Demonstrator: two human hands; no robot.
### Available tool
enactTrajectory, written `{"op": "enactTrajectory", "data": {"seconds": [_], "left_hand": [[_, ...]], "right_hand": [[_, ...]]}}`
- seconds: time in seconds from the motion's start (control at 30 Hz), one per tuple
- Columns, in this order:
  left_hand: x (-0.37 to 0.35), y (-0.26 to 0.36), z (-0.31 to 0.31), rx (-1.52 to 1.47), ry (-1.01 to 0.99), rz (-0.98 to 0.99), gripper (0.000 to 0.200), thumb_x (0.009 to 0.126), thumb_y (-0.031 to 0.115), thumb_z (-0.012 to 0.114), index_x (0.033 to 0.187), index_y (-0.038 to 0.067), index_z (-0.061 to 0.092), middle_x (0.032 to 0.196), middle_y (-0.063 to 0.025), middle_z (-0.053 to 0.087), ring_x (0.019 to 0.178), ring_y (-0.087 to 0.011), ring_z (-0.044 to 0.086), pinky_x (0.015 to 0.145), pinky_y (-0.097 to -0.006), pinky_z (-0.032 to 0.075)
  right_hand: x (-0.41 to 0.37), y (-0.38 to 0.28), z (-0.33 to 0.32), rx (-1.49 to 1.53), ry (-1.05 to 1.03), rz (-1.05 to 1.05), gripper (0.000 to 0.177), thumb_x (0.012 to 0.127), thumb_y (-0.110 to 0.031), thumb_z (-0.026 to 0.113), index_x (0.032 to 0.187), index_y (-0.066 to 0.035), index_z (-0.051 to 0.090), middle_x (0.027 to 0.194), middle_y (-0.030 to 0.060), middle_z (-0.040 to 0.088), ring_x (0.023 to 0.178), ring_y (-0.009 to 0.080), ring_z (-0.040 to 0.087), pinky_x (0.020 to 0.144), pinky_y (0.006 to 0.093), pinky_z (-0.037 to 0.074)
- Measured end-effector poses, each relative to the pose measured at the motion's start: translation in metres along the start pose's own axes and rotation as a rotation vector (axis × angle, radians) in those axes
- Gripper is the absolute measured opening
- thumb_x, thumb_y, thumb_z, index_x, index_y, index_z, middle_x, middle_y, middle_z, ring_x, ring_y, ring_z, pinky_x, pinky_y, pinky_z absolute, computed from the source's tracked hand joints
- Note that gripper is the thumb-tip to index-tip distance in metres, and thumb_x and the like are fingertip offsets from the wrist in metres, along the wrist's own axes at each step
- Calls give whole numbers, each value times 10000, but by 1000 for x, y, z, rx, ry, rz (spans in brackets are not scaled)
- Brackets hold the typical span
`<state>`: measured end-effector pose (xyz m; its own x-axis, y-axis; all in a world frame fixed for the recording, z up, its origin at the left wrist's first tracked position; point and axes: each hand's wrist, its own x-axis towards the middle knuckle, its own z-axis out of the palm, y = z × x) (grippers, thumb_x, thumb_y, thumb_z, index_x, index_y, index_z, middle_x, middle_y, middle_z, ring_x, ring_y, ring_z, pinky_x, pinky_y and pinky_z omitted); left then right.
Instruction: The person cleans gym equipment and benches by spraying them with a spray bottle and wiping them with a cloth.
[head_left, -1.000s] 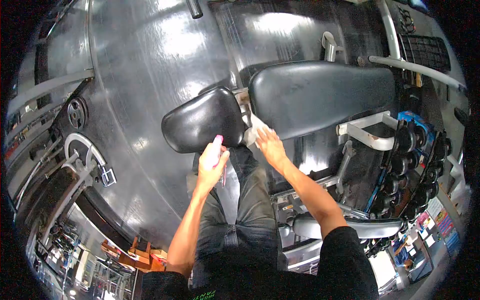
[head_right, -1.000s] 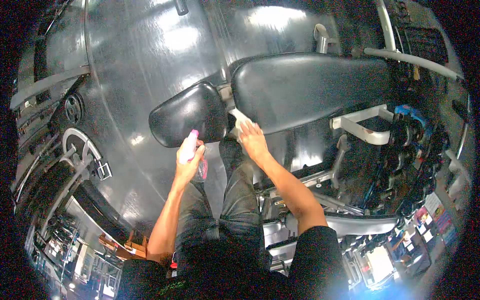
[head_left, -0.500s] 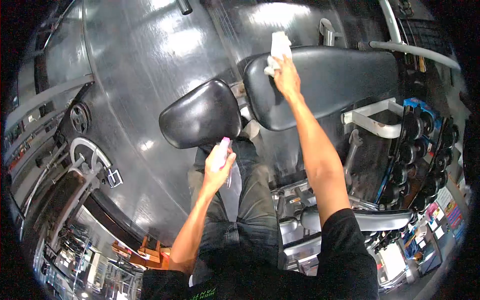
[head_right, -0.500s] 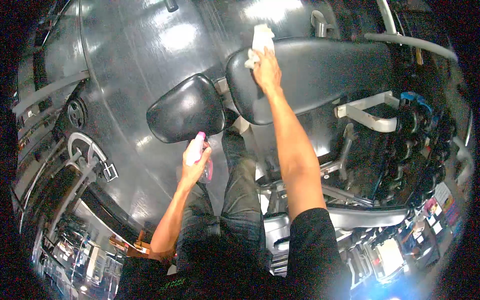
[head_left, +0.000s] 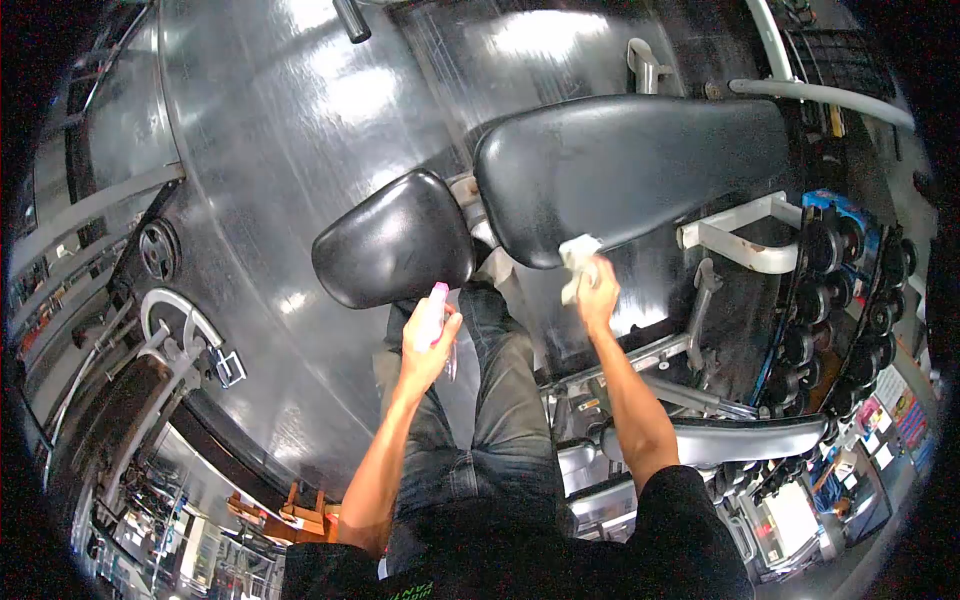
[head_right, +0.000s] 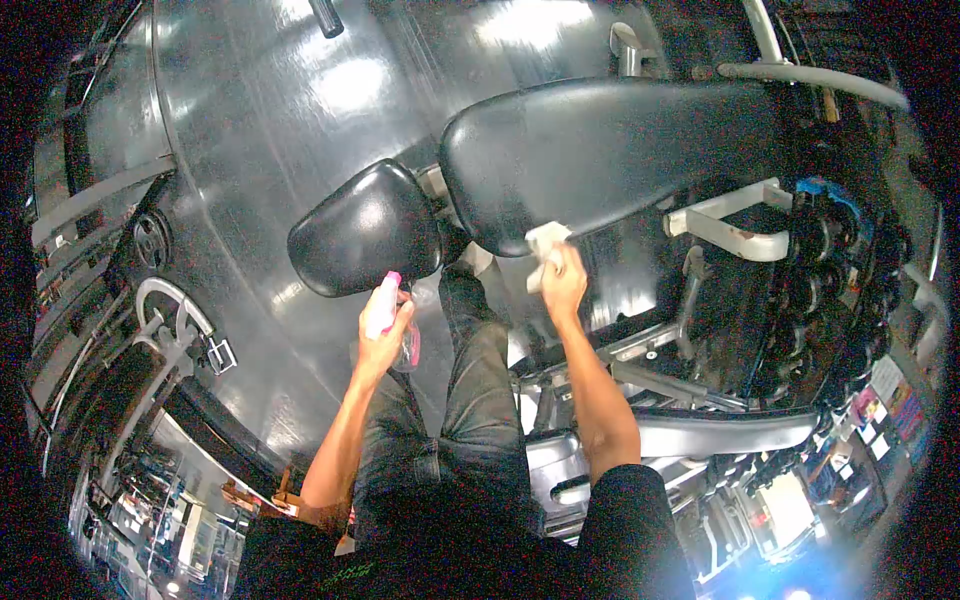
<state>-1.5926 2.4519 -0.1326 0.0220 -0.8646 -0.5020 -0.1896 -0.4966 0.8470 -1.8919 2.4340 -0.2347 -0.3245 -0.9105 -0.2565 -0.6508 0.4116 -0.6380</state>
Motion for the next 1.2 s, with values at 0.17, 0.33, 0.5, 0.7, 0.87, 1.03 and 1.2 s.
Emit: {"op": "enactTrajectory", "data": {"seconds": [0.17,0.33,0.5,0.7,0.87,1.03,1.2], "left_hand": [[-3,-4,6,-24,-19,-38,459,883,51,620,1322,50,486,939,-34,578,701,-82,533,630,-244,480],[-1,1,15,-3,-47,-10,467,885,49,617,1332,57,480,931,-33,574,697,-83,533,624,-246,480],[5,17,27,-46,31,15,111,892,89,637,961,25,576,749,-7,542,582,-71,524,532,-236,447],[7,14,26,-67,25,-29,106,892,90,638,950,31,572,762,-4,554,594,-68,534,537,-233,451],[2,-1,21,-4,-71,-77,479,881,27,615,1338,59,474,940,-39,578,685,-81,535,618,-236,487],[5,8,29,-73,-3,-69,116,882,71,635,972,35,572,800,-11,566,620,-73,541,570,-240,461],[8,16,25,-53,27,-79,173,887,57,625,1043,17,563,863,-32,563,686,-81,543,616,-243,477]], "right_hand": [[90,-75,30,151,183,-163,424,784,9,575,1207,-17,564,1305,181,499,1233,339,466,1042,370,364],[77,-80,65,-240,-41,-386,379,775,-18,590,1141,-101,645,1360,160,485,1296,329,412,1081,401,337],[0,-21,24,-358,-310,-645,379,737,6,572,1047,-174,697,1335,81,528,1260,267,467,1056,403,383],[-15,60,5,68,88,153,398,879,-78,513,1272,-129,560,1255,136,570,1179,285,534,966,330,455],[-7,57,73,581,286,742,498,870,-92,551,1361,-73,468,1277,171,571,1118,308,579,972,377,431],[-49,-62,110,323,235,520,483,888,-121,596,1344,-17,478,1367,191,492,1263,274,477,1027,358,384],[-40,-137,84,686,-164,224,487,827,-19,557,1313,-19,513,1341,188,521,1261,270,487,1040,345,370]]}}
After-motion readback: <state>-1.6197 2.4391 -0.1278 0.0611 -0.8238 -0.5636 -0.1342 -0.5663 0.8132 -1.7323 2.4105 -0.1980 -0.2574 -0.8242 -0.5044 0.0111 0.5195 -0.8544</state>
